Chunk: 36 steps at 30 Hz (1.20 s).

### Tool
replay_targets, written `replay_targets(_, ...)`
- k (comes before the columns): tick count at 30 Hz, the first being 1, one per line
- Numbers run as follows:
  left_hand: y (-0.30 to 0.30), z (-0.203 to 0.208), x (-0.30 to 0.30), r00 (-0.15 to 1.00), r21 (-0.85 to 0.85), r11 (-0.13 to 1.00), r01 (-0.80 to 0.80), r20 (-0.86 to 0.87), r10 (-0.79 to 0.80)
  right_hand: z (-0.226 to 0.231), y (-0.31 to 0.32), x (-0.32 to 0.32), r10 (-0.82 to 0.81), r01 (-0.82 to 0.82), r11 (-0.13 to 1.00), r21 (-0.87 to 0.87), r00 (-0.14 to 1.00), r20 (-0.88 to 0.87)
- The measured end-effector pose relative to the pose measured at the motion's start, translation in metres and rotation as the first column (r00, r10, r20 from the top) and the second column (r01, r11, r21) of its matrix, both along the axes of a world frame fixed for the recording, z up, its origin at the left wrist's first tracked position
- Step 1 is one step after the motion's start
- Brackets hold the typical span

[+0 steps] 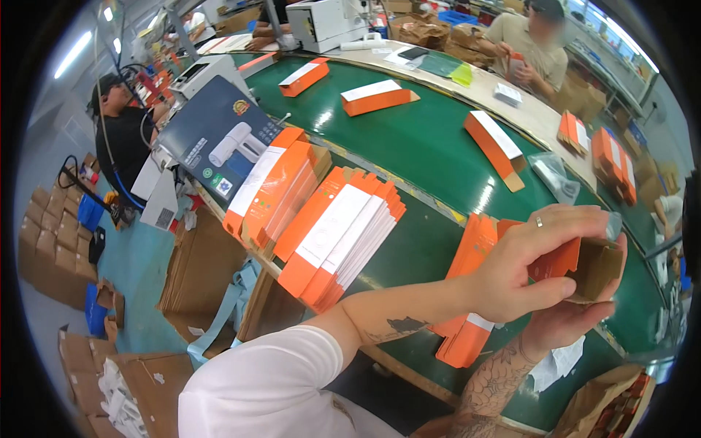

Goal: The person folds flat cardboard blanks into boxes by hand, places paper inserts into them, and sets the assembled boxes onto the conveyor belt.

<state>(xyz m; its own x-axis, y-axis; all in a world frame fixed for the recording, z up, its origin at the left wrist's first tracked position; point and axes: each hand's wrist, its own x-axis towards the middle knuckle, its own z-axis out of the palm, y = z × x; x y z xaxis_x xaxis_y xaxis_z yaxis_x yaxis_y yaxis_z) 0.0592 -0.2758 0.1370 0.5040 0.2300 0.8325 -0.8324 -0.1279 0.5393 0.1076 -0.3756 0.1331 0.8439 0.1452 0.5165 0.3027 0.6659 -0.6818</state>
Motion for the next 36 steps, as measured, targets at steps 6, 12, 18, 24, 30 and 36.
replay_targets(6, 0.0, 0.009, -0.018, 0.999, 0.262, 0.965, 0.028, -0.022, -0.023, 0.006, -0.017, -0.002, -0.168, 0.164, 0.979, -0.123, 0.986, -0.019)
replay_targets(12, -0.006, 0.009, -0.014, 0.983, 0.357, 0.917, -0.181, 0.053, 0.173, 0.008, -0.024, 0.001, -0.111, 0.113, 0.983, -0.142, 0.994, 0.019)
replay_targets(18, -0.018, -0.008, 0.005, 0.975, 0.17, 0.963, -0.211, 0.108, 0.195, 0.0, -0.033, 0.01, -0.022, 0.04, 0.969, -0.244, 0.997, 0.075)
replay_targets(24, -0.012, -0.006, -0.003, 0.996, -0.079, 0.995, -0.056, 0.071, 0.062, -0.005, -0.024, 0.007, 0.446, -0.454, 0.889, 0.069, 0.889, 0.106)
replay_targets(30, -0.008, -0.008, 0.004, 0.989, 0.037, 0.991, -0.127, 0.082, 0.124, -0.007, -0.033, 0.013, 0.151, -0.142, 0.98, -0.143, 0.987, 0.059)
replay_targets(36, -0.009, -0.006, 0.002, 0.988, 0.001, 0.998, -0.069, 0.138, 0.069, -0.015, -0.036, 0.027, 0.278, -0.268, 0.96, -0.077, 0.939, 0.2)
